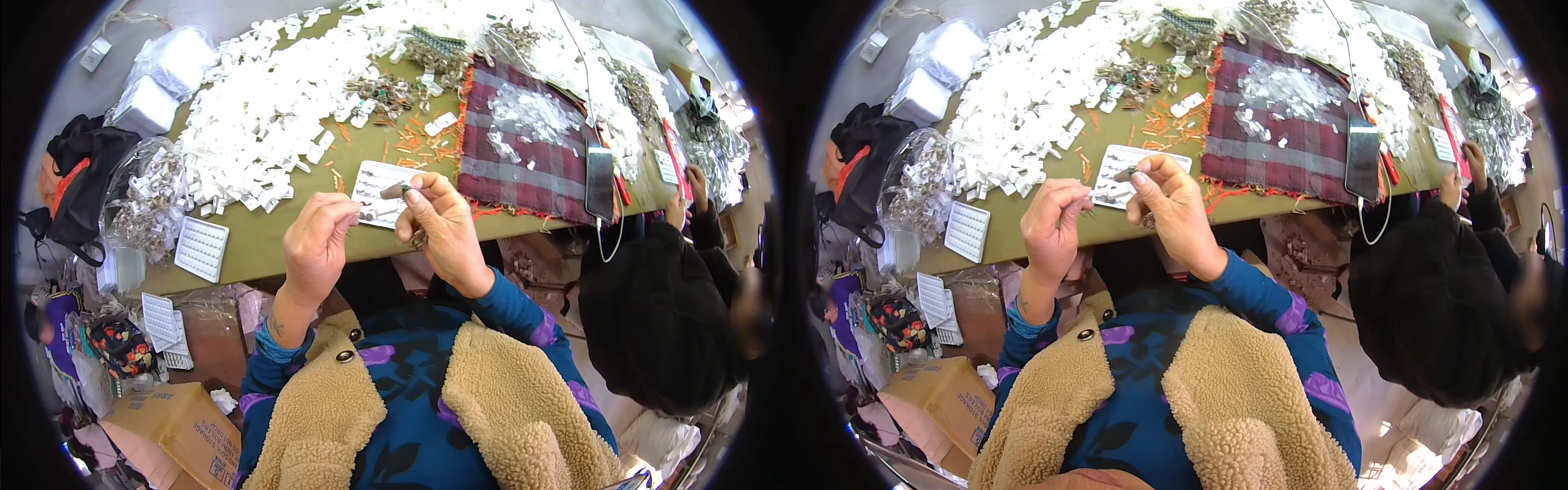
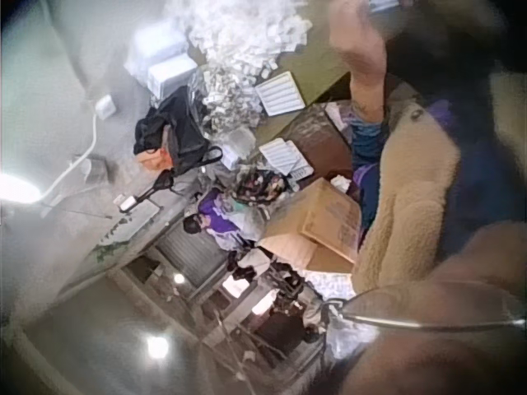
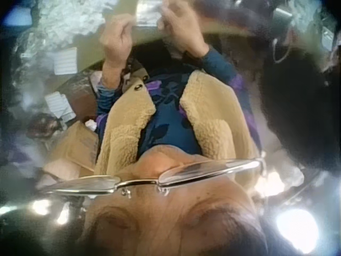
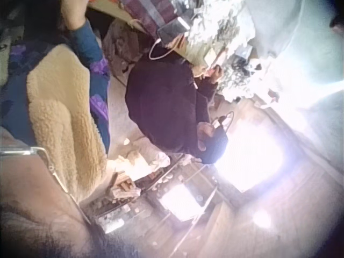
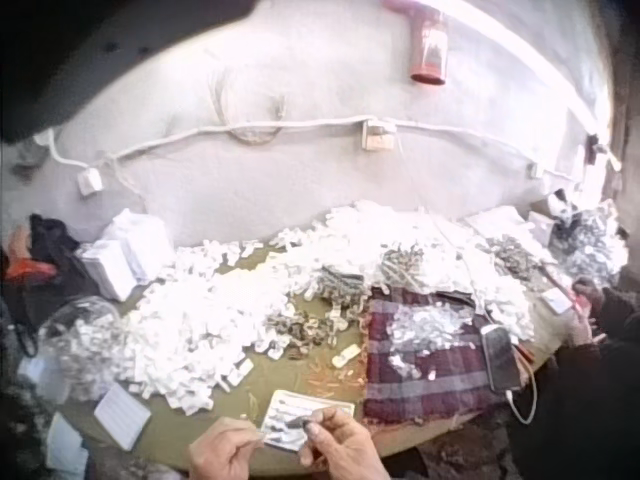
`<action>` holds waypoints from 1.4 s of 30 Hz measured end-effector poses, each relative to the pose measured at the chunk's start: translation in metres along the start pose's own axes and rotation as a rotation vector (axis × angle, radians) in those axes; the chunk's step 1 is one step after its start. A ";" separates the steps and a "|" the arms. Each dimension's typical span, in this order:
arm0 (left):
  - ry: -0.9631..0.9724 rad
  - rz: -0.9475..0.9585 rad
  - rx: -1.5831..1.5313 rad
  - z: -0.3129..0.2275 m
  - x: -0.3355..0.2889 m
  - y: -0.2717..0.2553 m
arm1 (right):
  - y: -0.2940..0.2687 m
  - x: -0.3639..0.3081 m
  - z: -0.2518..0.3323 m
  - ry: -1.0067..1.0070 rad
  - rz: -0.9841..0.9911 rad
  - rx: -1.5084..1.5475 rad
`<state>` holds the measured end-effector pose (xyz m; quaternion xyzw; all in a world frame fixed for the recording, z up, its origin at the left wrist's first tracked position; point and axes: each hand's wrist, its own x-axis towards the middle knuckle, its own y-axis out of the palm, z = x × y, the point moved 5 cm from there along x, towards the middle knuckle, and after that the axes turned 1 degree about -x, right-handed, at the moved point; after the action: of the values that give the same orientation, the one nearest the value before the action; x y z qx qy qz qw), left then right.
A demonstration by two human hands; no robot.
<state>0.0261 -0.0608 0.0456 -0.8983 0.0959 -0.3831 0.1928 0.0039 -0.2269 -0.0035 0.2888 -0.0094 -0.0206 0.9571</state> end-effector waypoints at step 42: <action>-0.642 -0.139 -1.116 0.025 -0.062 0.011 | 0.035 -0.023 0.007 0.085 0.144 -0.418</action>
<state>0.0008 -0.0438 -0.0149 -0.9375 0.1597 0.0005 -0.3091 -0.0186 -0.2006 0.0210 0.0832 0.0146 0.0583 0.9947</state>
